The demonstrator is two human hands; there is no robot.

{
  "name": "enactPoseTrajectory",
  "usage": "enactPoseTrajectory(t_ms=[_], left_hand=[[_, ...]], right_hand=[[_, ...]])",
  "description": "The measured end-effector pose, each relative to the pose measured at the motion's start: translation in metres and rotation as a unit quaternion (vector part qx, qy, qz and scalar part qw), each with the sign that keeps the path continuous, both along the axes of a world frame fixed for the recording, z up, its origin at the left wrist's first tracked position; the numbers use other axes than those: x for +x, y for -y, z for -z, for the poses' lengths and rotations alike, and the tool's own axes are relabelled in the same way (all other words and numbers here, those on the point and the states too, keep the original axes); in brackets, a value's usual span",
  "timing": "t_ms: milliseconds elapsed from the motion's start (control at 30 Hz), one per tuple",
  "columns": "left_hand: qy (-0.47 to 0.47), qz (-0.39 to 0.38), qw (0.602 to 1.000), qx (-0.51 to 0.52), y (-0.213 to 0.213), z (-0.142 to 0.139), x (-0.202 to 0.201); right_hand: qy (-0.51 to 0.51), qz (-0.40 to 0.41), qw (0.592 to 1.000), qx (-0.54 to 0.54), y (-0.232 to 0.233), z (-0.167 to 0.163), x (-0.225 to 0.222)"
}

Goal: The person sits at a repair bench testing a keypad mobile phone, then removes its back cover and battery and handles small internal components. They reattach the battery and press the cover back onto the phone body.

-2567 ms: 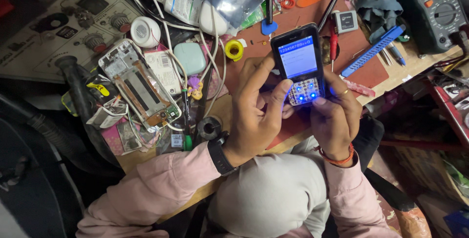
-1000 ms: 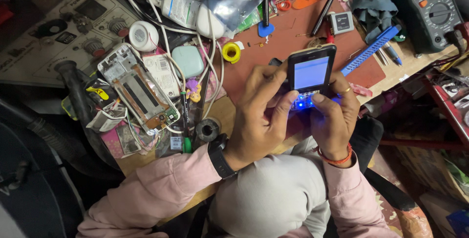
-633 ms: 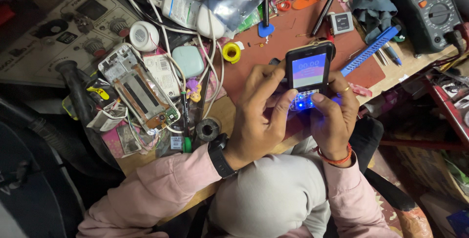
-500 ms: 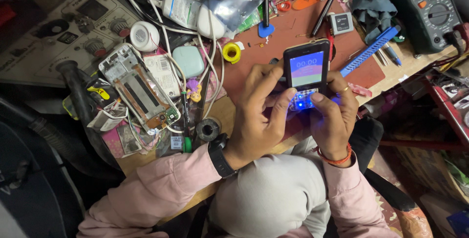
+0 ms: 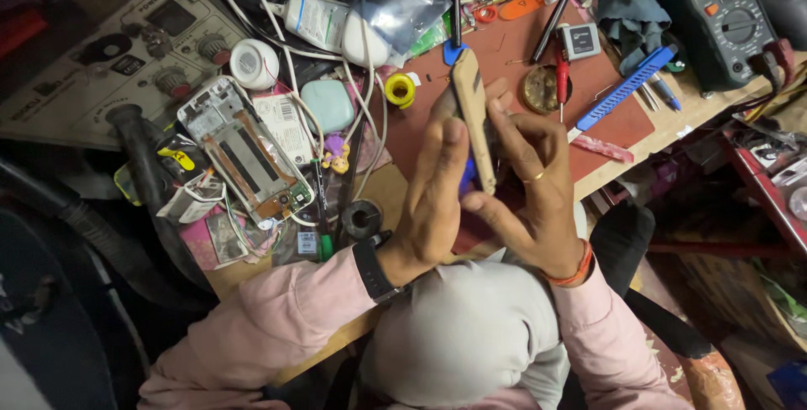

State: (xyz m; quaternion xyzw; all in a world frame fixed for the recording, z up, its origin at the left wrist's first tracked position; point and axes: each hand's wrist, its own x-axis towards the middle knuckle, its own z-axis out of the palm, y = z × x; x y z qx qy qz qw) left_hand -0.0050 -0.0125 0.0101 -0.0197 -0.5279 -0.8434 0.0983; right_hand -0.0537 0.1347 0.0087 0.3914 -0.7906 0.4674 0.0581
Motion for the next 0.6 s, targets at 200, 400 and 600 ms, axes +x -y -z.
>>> enactPoseTrajectory(t_ms=[200, 400, 600], left_hand=[[0.000, 0.045, 0.998, 0.040, 0.001, -0.006, 0.000], [-0.014, 0.051, 0.999, 0.003, 0.004, -0.007, 0.004], [-0.024, 0.035, 0.999, -0.019, -0.002, -0.005, 0.005]], right_hand=[[0.098, 0.010, 0.989, -0.114, 0.000, 0.010, 0.005], [0.040, 0.033, 0.994, -0.100, -0.003, 0.012, 0.009], [0.042, 0.040, 0.993, -0.106, -0.002, 0.009, 0.009]])
